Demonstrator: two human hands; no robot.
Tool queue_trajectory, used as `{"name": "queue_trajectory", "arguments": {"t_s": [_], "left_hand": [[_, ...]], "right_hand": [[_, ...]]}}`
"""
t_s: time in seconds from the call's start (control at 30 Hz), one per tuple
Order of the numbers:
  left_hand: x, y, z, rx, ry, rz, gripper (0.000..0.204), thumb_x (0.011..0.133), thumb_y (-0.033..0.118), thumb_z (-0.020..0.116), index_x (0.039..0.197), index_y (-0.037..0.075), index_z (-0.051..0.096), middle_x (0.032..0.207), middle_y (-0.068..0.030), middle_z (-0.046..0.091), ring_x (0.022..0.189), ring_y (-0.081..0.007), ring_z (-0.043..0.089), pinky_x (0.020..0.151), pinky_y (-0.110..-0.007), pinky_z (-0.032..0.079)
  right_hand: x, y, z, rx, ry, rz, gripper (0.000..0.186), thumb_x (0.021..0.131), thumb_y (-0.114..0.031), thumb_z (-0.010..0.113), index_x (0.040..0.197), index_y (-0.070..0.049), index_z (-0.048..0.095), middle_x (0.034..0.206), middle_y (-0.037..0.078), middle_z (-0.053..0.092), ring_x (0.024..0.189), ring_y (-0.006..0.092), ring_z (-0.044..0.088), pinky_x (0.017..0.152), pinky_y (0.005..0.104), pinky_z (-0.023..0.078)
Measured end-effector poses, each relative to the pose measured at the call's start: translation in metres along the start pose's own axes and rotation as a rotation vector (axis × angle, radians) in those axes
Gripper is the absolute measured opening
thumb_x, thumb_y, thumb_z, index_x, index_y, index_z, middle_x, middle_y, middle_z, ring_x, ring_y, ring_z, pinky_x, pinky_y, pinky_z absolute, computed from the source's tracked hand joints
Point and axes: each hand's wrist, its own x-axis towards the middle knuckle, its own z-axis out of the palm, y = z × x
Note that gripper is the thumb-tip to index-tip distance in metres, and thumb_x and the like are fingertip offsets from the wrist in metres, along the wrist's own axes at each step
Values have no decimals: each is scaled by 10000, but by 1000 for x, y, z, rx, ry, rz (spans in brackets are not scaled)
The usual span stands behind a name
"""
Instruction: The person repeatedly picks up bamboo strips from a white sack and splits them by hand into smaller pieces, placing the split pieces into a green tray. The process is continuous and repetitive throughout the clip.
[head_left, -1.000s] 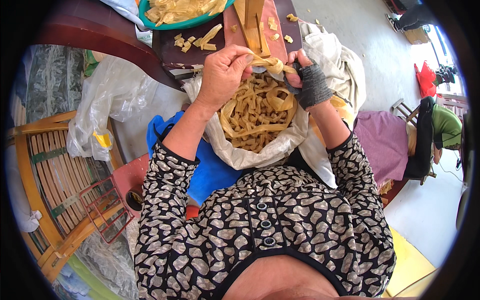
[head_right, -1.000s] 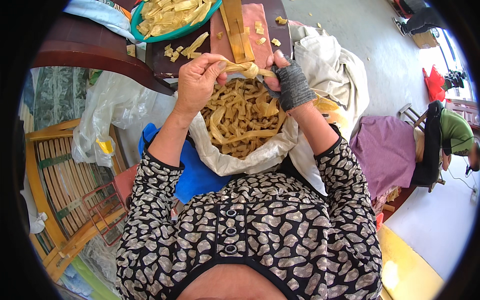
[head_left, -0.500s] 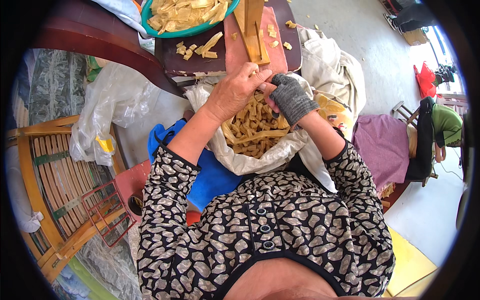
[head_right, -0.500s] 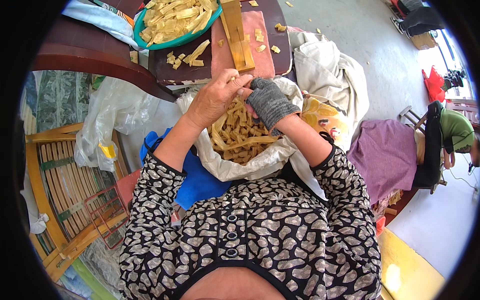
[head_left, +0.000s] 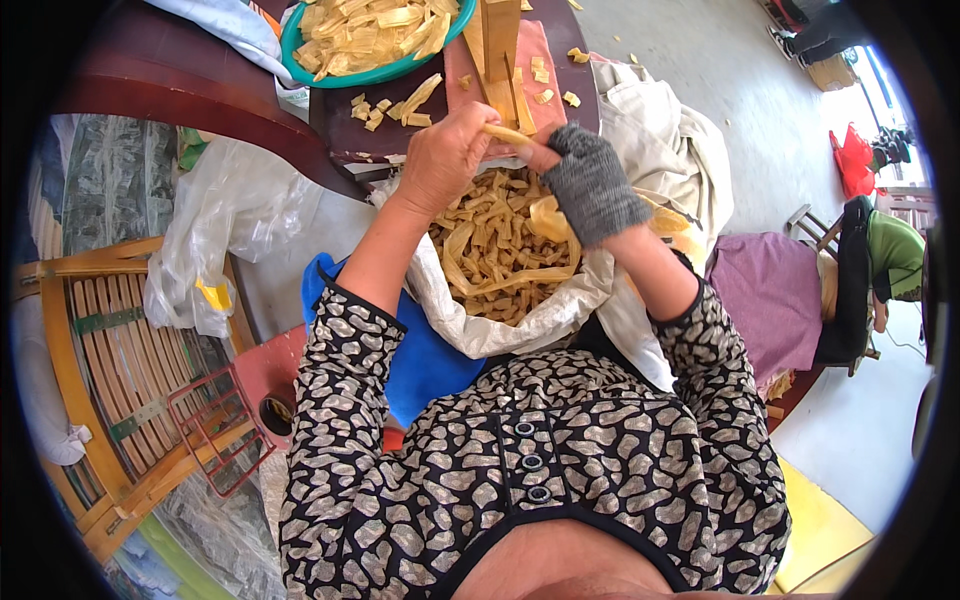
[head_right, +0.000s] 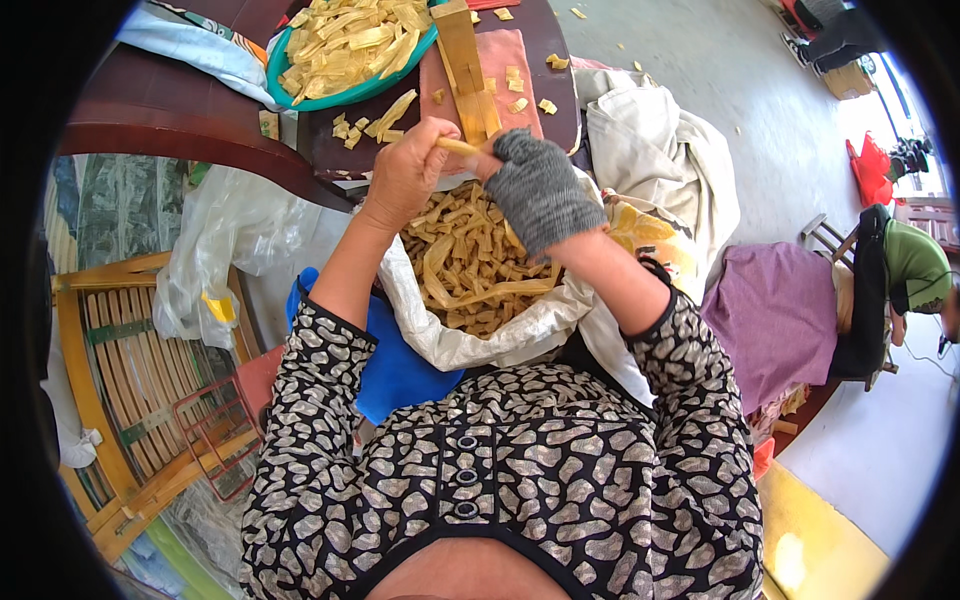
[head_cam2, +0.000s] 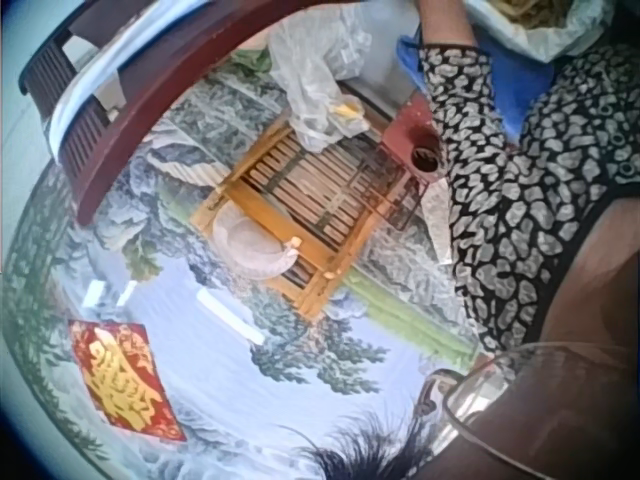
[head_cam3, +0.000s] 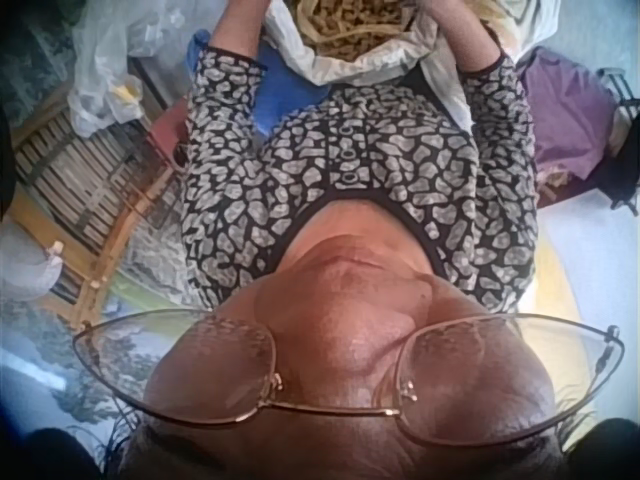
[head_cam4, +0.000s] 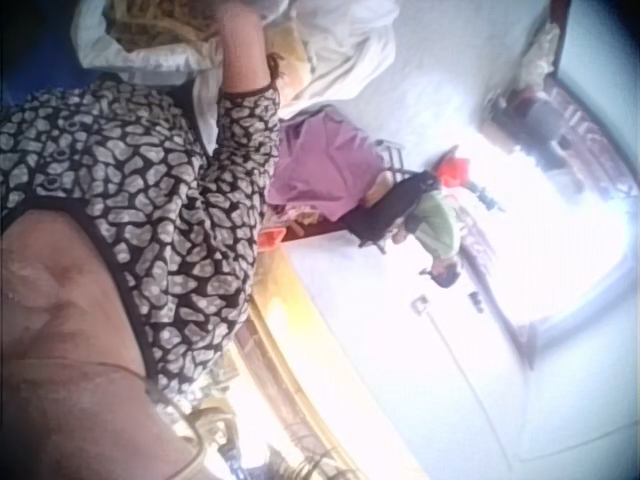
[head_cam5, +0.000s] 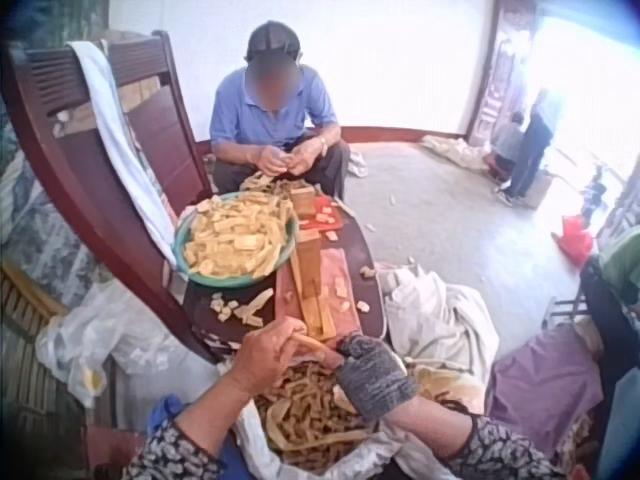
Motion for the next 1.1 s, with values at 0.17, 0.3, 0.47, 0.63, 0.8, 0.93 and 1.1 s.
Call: {"name": "queue_trajectory", "arguments": {"t_s": [0.17, 0.3, 0.47, 0.63, 0.8, 0.93, 1.1], "left_hand": [[12, 8, -5, -1173, -89, -652, 166, 911, 170, 517, 1020, 44, 519, 743, 41, 474, 591, -39, 443, 564, -206, 422], [20, 0, -1, -559, -81, -476, 221, 906, 232, 538, 1043, 59, 528, 681, 53, 437, 492, -18, 369, 450, -167, 353], [31, -5, 4, -516, -14, -491, 189, 892, 220, 558, 984, 55, 541, 709, 45, 465, 611, -38, 398, 557, -182, 359], [36, -15, 4, -504, -30, -612, 212, 880, 243, 552, 958, 46, 556, 691, -1, 528, 580, -112, 483, 556, -258, 406], [32, -18, 17, 6, -140, -509, 255, 873, 258, 524, 943, 16, 561, 724, -92, 574, 671, -212, 549, 624, -320, 429], [22, -1, 11, 163, -234, -575, 271, 855, 306, 521, 937, 51, 566, 782, -155, 598, 734, -303, 580, 643, -373, 434], [10, 16, -2, 149, -216, -541, 218, 820, 275, 535, 942, 103, 590, 849, -148, 617, 824, -339, 587, 694, -421, 449]], "right_hand": [[44, 41, -2, -130, 219, -161, 368, 778, -339, 637, 797, 28, 605, 742, 212, 573, 710, 346, 566, 653, 373, 444], [57, 50, 1, -98, 271, -157, 358, 791, -334, 618, 851, 19, 623, 764, 217, 577, 759, 368, 570, 679, 385, 447], [74, 53, -2, -211, 282, -201, 383, 801, -355, 592, 904, 13, 619, 839, 220, 595, 814, 365, 574, 715, 393, 452], [88, 54, 2, -256, 332, -219, 325, 813, -318, 570, 889, -5, 609, 844, 206, 588, 817, 349, 572, 733, 393, 447], [98, 80, 9, -799, 79, -305, 209, 831, -225, 534, 927, -53, 603, 878, 180, 582, 865, 328, 561, 748, 382, 450], [87, 89, 17, -826, 77, -225, 215, 791, -210, 541, 961, -94, 604, 947, 165, 568, 935, 324, 552, 808, 379, 447], [64, 86, 1, -478, 138, 190, 302, 818, -246, 507, 1030, -43, 580, 1078, 205, 556, 1006, 353, 540, 861, 394, 438]]}}
